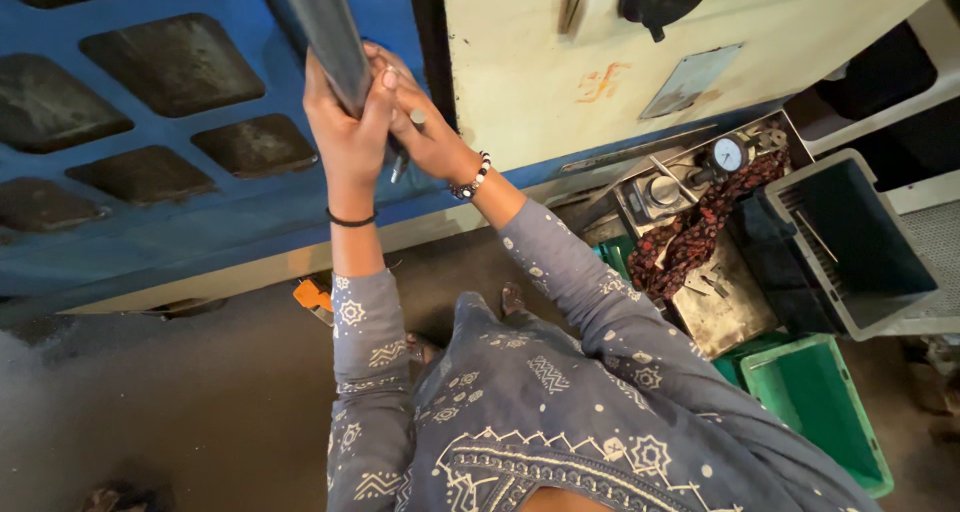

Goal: The person opens the door of a metal processing machine, inserts a metal rod into the machine, and closes the door. The person repeats this process several times, handling the metal rods one at a time and placing them into a green bin after processing.

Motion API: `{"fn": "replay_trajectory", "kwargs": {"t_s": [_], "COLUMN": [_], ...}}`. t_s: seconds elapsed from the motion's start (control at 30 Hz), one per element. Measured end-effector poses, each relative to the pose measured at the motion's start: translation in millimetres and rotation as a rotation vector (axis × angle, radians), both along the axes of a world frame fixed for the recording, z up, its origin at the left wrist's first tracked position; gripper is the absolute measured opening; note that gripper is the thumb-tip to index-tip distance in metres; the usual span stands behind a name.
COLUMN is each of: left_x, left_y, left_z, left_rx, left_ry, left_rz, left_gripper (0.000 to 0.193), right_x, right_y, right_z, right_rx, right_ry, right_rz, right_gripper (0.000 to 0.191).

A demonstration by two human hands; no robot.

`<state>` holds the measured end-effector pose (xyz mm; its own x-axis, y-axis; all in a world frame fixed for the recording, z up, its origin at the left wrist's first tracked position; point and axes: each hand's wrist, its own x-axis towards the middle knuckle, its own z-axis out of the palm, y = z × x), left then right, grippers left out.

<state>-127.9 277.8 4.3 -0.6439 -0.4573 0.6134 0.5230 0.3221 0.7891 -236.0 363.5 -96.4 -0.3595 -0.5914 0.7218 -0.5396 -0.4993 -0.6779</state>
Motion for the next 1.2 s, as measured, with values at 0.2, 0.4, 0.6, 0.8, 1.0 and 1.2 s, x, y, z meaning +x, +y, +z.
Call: {"fn": "replay_trajectory", "kwargs": {"t_s": [0.2, 0.4, 0.6, 0.8, 1.0, 1.2], "left_x": [0.6, -0.1, 1.5, 1.8, 6.1, 11.4], "left_y": [0.1, -0.2, -0.8, -0.5, 0.4, -0.9], "left_z": [0.4, 2.3, 0.8, -0.6, -2.0, -4.5], "left_rx": [-0.053, -0.028, -0.031, -0.047, -0.069, -0.035], "left_ry": [0.012, 0.014, -0.011, 0.002, 0.014, -0.011], "left_rz": [0.031, -0.010, 0.008, 0.017, 0.033, 0.041], "left_gripper": [0.029, 0.027, 0.029, 0.032, 0.032, 0.034], "right_x": [1.8, 3.1, 3.0, 5.3, 10.5, 18.1], "right_y": [1.3, 1.5, 1.1, 2.7, 3.7, 4.3], "right_z": [3.2, 7.6, 6.4, 9.6, 13.4, 20.2], "right_rx": [0.027, 0.047, 0.047, 0.051, 0.035, 0.068], "right_ry": [0.006, 0.011, 0.007, -0.002, 0.005, 0.038], "right_rz": [-0.019, -0.038, -0.034, -0.023, -0.024, -0.050], "right_gripper": [0.058, 0.061, 0.060, 0.064, 0.062, 0.064]}}
